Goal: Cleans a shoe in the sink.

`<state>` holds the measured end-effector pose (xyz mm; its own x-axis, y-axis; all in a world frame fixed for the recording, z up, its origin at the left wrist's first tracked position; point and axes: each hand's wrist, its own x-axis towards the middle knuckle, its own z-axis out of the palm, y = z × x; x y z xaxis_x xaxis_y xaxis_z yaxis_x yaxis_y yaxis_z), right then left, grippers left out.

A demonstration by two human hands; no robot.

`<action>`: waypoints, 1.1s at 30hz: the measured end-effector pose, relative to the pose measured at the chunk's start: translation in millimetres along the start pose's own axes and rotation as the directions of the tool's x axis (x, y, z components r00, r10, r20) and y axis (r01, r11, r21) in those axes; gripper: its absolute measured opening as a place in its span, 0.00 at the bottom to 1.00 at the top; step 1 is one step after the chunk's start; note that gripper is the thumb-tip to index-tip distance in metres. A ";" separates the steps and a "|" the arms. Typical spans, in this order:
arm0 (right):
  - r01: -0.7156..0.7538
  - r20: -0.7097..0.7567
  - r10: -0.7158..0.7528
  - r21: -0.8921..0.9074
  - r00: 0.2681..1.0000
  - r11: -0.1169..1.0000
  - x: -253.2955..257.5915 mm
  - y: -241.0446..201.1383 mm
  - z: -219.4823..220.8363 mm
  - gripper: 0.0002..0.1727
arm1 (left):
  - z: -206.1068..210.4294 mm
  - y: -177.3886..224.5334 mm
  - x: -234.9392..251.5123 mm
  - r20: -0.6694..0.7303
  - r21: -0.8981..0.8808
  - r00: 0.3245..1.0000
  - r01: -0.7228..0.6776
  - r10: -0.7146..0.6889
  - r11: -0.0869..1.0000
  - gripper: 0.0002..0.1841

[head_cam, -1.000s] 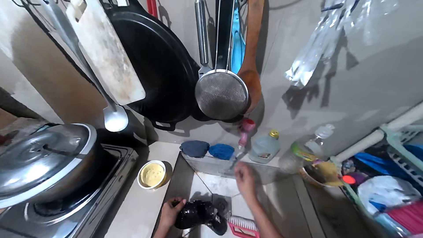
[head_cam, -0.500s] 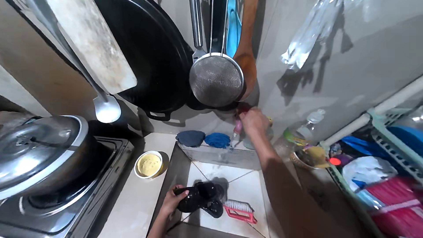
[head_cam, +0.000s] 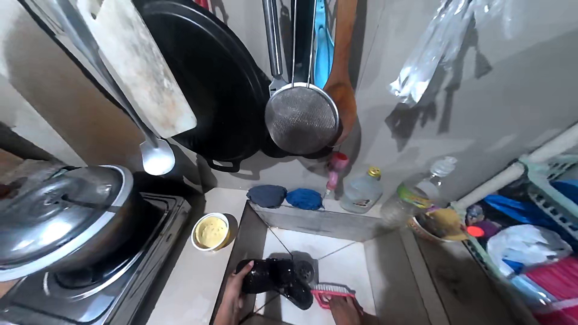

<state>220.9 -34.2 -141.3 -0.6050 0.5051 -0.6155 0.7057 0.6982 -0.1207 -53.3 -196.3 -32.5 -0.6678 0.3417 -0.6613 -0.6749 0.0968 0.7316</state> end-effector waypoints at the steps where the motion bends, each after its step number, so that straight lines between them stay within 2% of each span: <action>1: 0.005 0.009 -0.005 0.049 1.000 0.999 2.5 1.9 -10.4 0.21 | 2.4 0.9 -1.3 0.024 -0.031 1.000 -0.002 0.002 1.000 0.17; 3: -0.047 -0.007 0.050 0.236 0.999 0.971 13.9 4.4 -38.9 0.25 | 7.6 1.7 -1.5 0.058 -0.081 0.998 -0.029 0.033 0.996 0.14; 4: -0.068 -0.034 0.091 0.423 0.995 0.903 14.1 1.4 -57.4 0.27 | 10.9 2.6 -1.6 0.065 -0.080 0.996 -0.053 0.058 0.995 0.14; 5: -0.052 -0.114 0.136 0.548 0.984 0.835 10.3 -3.6 -75.2 0.30 | 15.0 3.5 -2.4 0.058 -0.062 0.995 -0.083 0.087 0.995 0.14; 6: -0.016 -0.204 0.168 0.591 0.965 0.807 3.1 -10.3 -93.9 0.32 | 19.5 3.5 -3.2 0.046 -0.038 0.993 -0.110 0.112 0.993 0.14; 7: 0.025 -0.287 0.167 0.563 0.943 0.826 -7.4 -18.7 -113.5 0.32 | 24.1 2.9 -4.2 0.039 -0.016 0.991 -0.130 0.131 0.991 0.15; 9: 0.116 -0.418 0.058 0.378 0.907 0.918 -27.0 -37.8 -142.9 0.30 | 35.2 1.6 -9.8 0.037 0.037 0.988 -0.154 0.153 0.987 0.17; 11: 0.150 -0.347 -0.092 0.145 0.933 0.978 -37.9 -59.6 -162.7 0.30 | 50.4 -0.4 -16.5 0.040 0.084 0.986 -0.164 0.161 0.983 0.18; 13: 0.171 -0.190 -0.165 0.017 0.968 0.985 -41.8 -79.5 -177.0 0.30 | 62.6 -2.8 -18.3 0.071 0.131 0.980 -0.196 0.188 0.972 0.18; 15: 0.153 -0.107 -0.148 0.040 0.983 0.987 -43.0 -92.3 -188.0 0.31 | 68.4 -0.8 -16.4 0.089 0.124 0.975 -0.215 0.205 0.969 0.19; 17: 0.119 -0.073 -0.107 0.192 0.992 0.974 -42.4 -95.5 -196.3 0.30 | 73.6 4.8 -17.1 0.104 0.062 0.973 -0.213 0.206 0.975 0.20; 18: 0.111 -0.071 -0.093 0.334 0.993 0.936 -38.9 -96.1 -193.8 0.30 | 76.6 8.0 -19.3 0.132 0.022 0.971 -0.206 0.202 0.978 0.20; 20: 0.133 -0.119 -0.076 0.609 0.990 0.782 -31.1 -102.1 -178.3 0.28 | 87.1 8.5 -23.2 0.177 -0.056 0.960 -0.209 0.215 0.976 0.17; 21: 0.131 -0.132 -0.061 0.626 0.989 0.769 -32.5 -107.4 -176.8 0.28 | 92.4 7.9 -22.0 0.171 -0.080 0.959 -0.217 0.228 0.973 0.16; 24: 0.098 -0.136 -0.057 0.317 0.989 0.943 -39.5 -112.7 -179.2 0.30 | 93.5 2.4 -15.9 0.089 -0.059 0.975 -0.200 0.205 0.978 0.18; 26: 0.095 -0.119 -0.078 0.153 0.990 0.984 -43.6 -109.7 -173.4 0.30 | 93.3 -3.8 -13.0 0.018 -0.039 0.980 -0.199 0.200 0.979 0.20; 27: 0.082 -0.105 -0.067 0.142 0.992 0.987 -44.9 -106.9 -169.4 0.30 | 93.6 -6.1 -12.6 0.004 -0.043 0.980 -0.201 0.201 0.979 0.20; 29: 0.052 -0.074 -0.034 0.262 0.997 0.964 -45.0 -98.0 -165.5 0.32 | 90.7 -12.9 -15.1 0.084 -0.081 0.981 -0.170 0.176 0.982 0.20; 30: 0.053 -0.068 -0.030 0.374 0.997 0.926 -42.8 -92.6 -166.0 0.32 | 86.2 -16.6 -18.0 0.201 -0.101 0.970 -0.119 0.138 0.988 0.22; 32: 0.106 -0.110 -0.051 0.582 0.993 0.806 -37.8 -87.4 -166.2 0.30 | 76.3 -19.7 -24.8 0.460 -0.056 0.887 -0.004 0.030 0.998 0.28; 33: 0.142 -0.145 -0.060 0.666 0.988 0.732 -37.7 -88.2 -165.3 0.29 | 74.7 -19.6 -26.3 0.529 -0.039 0.848 0.027 -0.003 0.999 0.29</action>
<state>120.5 -30.9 21.3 -0.6934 0.5303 -0.4878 0.6762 0.2449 -0.6948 1.0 -137.4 -17.1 -0.3986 0.7845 -0.4751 -0.7046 0.0697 0.7062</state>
